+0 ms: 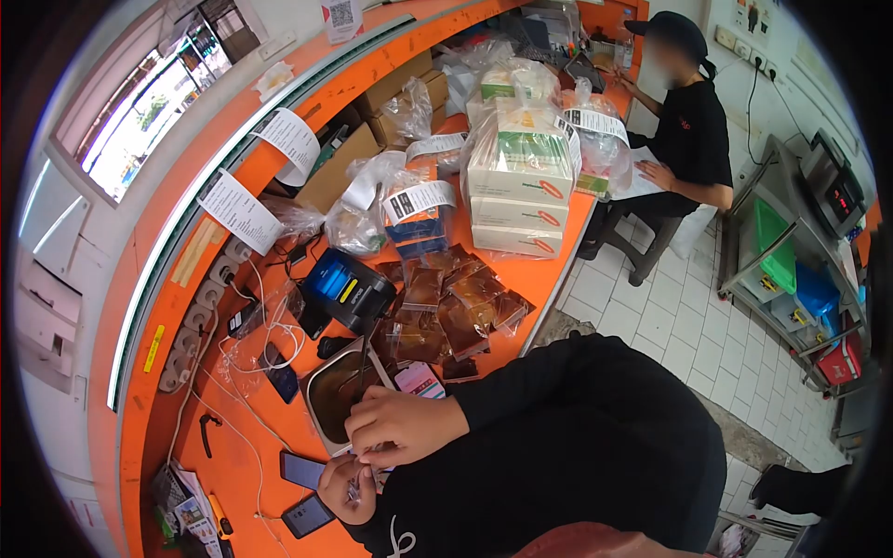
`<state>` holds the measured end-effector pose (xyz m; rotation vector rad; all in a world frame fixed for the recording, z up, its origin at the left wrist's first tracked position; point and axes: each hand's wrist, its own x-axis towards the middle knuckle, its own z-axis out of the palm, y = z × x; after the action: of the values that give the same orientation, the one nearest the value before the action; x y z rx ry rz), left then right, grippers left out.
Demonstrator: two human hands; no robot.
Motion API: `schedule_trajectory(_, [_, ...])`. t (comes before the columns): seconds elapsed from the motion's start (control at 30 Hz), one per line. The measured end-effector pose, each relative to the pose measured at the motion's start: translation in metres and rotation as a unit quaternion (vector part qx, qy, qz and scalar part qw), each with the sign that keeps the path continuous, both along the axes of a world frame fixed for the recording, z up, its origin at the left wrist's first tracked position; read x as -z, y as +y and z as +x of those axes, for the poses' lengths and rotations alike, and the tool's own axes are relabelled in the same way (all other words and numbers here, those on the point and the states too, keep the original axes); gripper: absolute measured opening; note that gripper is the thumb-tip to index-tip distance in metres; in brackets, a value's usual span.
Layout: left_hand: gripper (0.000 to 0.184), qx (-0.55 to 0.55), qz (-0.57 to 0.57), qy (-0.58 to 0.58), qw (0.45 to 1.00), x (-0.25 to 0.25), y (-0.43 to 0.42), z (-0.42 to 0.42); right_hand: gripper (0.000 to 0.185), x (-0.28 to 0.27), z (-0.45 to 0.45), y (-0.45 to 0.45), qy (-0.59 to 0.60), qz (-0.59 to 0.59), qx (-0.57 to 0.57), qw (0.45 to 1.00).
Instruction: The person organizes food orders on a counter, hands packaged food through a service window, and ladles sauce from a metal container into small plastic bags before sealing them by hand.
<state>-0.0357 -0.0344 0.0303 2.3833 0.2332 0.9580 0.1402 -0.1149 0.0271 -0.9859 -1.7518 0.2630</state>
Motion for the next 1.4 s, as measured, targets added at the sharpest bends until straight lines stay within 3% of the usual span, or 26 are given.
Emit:
schedule_trajectory(0.5, [0.020,0.023,0.024,-0.029,0.999,-0.007,-0.004,0.010,0.006,-0.008,0.010,-0.010,0.077,0.021,0.078,0.994])
schedule_trajectory(0.7, [0.027,0.056,0.033,-0.073,0.995,0.006,0.002,0.004,0.021,-0.013,0.016,-0.008,0.100,-0.015,-0.023,0.995])
schedule_trajectory(0.77, [0.030,0.126,-0.032,-0.085,0.988,0.012,0.003,-0.004,0.010,-0.014,0.020,-0.011,0.096,-0.052,-0.047,0.993])
schedule_trajectory(0.8, [0.034,0.137,-0.130,-0.127,0.974,0.024,0.002,-0.009,0.006,-0.017,0.025,-0.013,0.101,-0.050,-0.014,0.994])
schedule_trajectory(0.9, [0.040,0.063,-0.231,-0.180,0.954,0.038,-0.006,-0.025,0.003,-0.017,0.048,-0.010,0.114,-0.035,0.072,0.990])
schedule_trajectory(1.03, [0.040,0.048,-0.243,-0.181,0.952,0.047,-0.011,-0.030,0.009,-0.009,0.073,-0.015,0.076,-0.028,0.217,0.973])
schedule_trajectory(1.1, [0.023,0.056,-0.233,-0.163,0.957,0.052,-0.008,-0.029,0.016,-0.008,0.074,-0.018,0.058,-0.052,0.309,0.948])
schedule_trajectory(1.13, [0.023,0.061,-0.235,-0.164,0.956,0.050,-0.011,-0.023,0.020,-0.005,0.073,-0.020,0.045,-0.055,0.291,0.954])
schedule_trajectory(1.17, [0.023,0.040,-0.313,-0.196,0.928,0.043,-0.018,-0.013,0.020,-0.006,0.071,-0.021,0.053,-0.067,0.241,0.967])
schedule_trajectory(1.2, [0.030,0.018,-0.391,-0.225,0.892,0.040,-0.022,-0.004,0.020,-0.006,0.067,-0.022,0.061,-0.079,0.191,0.976])
schedule_trajectory(1.23, [0.048,0.049,-0.389,-0.220,0.893,0.044,-0.017,0.001,0.022,-0.006,0.062,-0.023,0.067,-0.124,0.134,0.981])
schedule_trajectory(1.3, [0.047,0.065,-0.432,-0.258,0.862,0.039,-0.014,0.022,0.025,-0.013,0.056,-0.024,0.064,-0.171,0.040,0.982])
schedule_trajectory(1.4, [0.044,0.106,-0.511,-0.320,0.790,0.029,-0.010,0.053,0.035,-0.020,0.054,-0.020,-0.017,-0.155,0.005,0.988])
